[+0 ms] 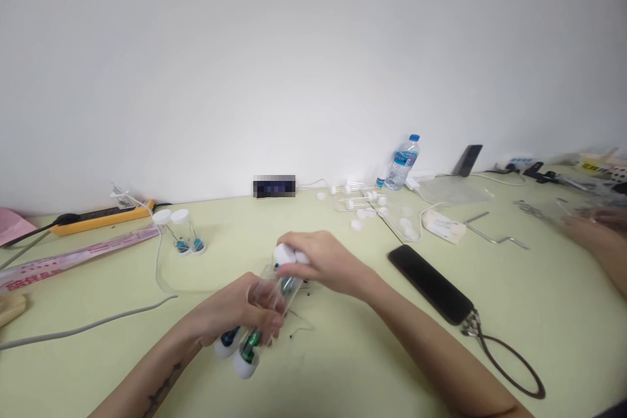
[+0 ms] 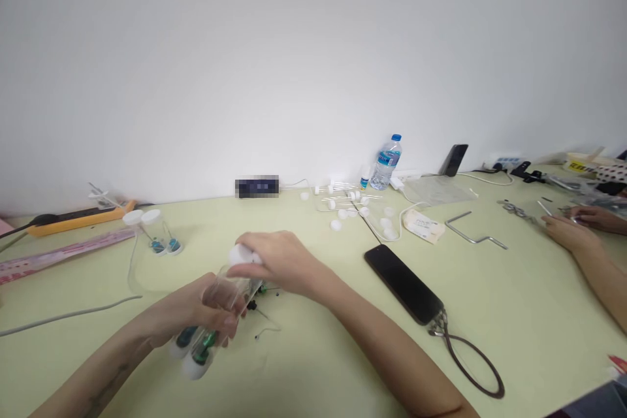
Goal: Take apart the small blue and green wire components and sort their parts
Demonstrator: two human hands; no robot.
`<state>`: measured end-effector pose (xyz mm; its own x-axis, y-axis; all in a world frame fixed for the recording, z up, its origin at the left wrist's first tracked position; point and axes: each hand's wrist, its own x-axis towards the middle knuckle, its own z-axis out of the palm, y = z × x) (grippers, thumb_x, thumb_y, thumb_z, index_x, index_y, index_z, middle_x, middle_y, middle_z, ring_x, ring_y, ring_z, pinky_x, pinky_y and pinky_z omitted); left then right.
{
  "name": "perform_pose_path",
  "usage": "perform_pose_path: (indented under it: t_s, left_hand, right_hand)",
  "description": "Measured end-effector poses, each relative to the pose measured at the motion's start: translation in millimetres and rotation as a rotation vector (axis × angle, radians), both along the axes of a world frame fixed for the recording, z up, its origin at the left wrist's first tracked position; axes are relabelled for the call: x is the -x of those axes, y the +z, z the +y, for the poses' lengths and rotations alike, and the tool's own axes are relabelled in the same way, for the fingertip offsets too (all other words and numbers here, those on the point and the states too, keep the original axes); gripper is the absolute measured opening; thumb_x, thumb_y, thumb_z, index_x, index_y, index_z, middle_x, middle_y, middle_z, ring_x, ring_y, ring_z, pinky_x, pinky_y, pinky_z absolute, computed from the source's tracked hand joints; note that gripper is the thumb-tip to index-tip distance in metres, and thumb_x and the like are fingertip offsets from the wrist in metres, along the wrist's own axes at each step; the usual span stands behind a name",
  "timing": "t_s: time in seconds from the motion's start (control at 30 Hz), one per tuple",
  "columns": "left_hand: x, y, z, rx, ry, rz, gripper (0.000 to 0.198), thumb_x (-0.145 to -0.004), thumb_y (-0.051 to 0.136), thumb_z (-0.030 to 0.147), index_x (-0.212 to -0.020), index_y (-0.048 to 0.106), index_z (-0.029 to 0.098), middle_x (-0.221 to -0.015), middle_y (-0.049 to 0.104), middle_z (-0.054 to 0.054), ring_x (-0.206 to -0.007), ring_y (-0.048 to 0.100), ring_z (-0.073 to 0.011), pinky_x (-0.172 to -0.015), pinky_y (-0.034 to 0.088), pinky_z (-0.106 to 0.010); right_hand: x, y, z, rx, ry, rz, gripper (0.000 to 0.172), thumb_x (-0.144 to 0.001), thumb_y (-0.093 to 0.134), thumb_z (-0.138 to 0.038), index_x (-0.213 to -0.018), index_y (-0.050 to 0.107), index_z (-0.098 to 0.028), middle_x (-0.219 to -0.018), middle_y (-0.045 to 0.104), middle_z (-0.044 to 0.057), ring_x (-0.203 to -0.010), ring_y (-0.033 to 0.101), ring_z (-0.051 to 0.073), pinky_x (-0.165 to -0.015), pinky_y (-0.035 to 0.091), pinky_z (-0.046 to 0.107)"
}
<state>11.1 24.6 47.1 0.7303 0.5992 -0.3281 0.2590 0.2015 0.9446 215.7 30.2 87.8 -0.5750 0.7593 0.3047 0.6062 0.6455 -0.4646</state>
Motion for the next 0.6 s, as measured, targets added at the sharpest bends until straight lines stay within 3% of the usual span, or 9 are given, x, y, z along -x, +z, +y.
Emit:
perform_pose_path:
  t_s: [0.13,0.23,0.3,0.4,0.5,0.6]
  left_hand:
    - [2,0.1,-1,0.009,0.044,0.016,0.022,-0.067,0.071,0.031,-0.081,0.064,0.015,-0.067,0.065,-0.003,-0.060,0.062,-0.0180,-0.058,0.045,-0.028]
    - [-1,5.8,-4,-0.060,0.096,0.035,0.022,-0.066,0.072,0.032,-0.080,0.064,0.017,-0.071,0.065,-0.003,-0.067,0.062,-0.0187,-0.063,0.045,-0.028]
    - [-3,9.9,-5,-0.096,0.098,0.027,0.021,-0.066,0.072,0.032,-0.079,0.065,0.017,-0.073,0.065,-0.003,-0.069,0.060,-0.0178,-0.062,0.043,-0.026]
    - [-4,12.3,-5,-0.140,0.120,0.018,0.022,-0.065,0.073,0.029,-0.082,0.067,0.017,-0.075,0.065,-0.003,-0.068,0.058,-0.0164,-0.059,0.040,-0.025]
    - [-3,10.9,-4,-0.126,0.168,-0.005,0.030,-0.066,0.074,0.030,-0.092,0.068,0.018,-0.085,0.068,-0.006,-0.073,0.060,-0.0174,-0.063,0.042,-0.026]
    - [-1,9.2,-3,-0.096,0.212,-0.021,0.036,-0.066,0.074,0.031,-0.099,0.068,0.019,-0.093,0.069,-0.008,-0.081,0.062,-0.0200,-0.065,0.043,-0.028]
  right_hand:
    - [-48,1.9,36,0.024,-0.246,0.194,0.034,-0.094,0.038,-0.044,-0.113,0.052,-0.019,-0.096,0.064,0.005,-0.072,0.058,0.014,-0.063,0.040,0.023]
    - [-102,-5.4,65,0.040,-0.773,-0.143,0.032,-0.091,0.042,-0.033,-0.118,0.051,-0.020,-0.101,0.065,0.006,-0.072,0.060,0.014,-0.066,0.042,0.023]
    - [-140,-13.0,77,0.061,-0.958,-0.232,0.032,-0.087,0.041,-0.020,-0.113,0.056,-0.011,-0.105,0.063,0.016,-0.083,0.062,0.021,-0.073,0.041,0.027]
    - [-188,-26.5,82,0.152,-1.115,-0.344,0.027,-0.082,0.042,-0.013,-0.096,0.064,-0.006,-0.099,0.063,0.023,-0.090,0.062,0.028,-0.075,0.042,0.033]
    - [-217,-40.5,80,0.278,-1.197,-0.434,0.021,-0.075,0.049,-0.009,-0.086,0.067,-0.009,-0.082,0.067,0.020,-0.078,0.065,0.027,-0.069,0.046,0.034]
    - [-229,-52.1,82,0.294,-1.230,-0.493,0.019,-0.072,0.055,-0.008,-0.085,0.067,-0.010,-0.075,0.068,0.016,-0.067,0.066,0.025,-0.063,0.046,0.033]
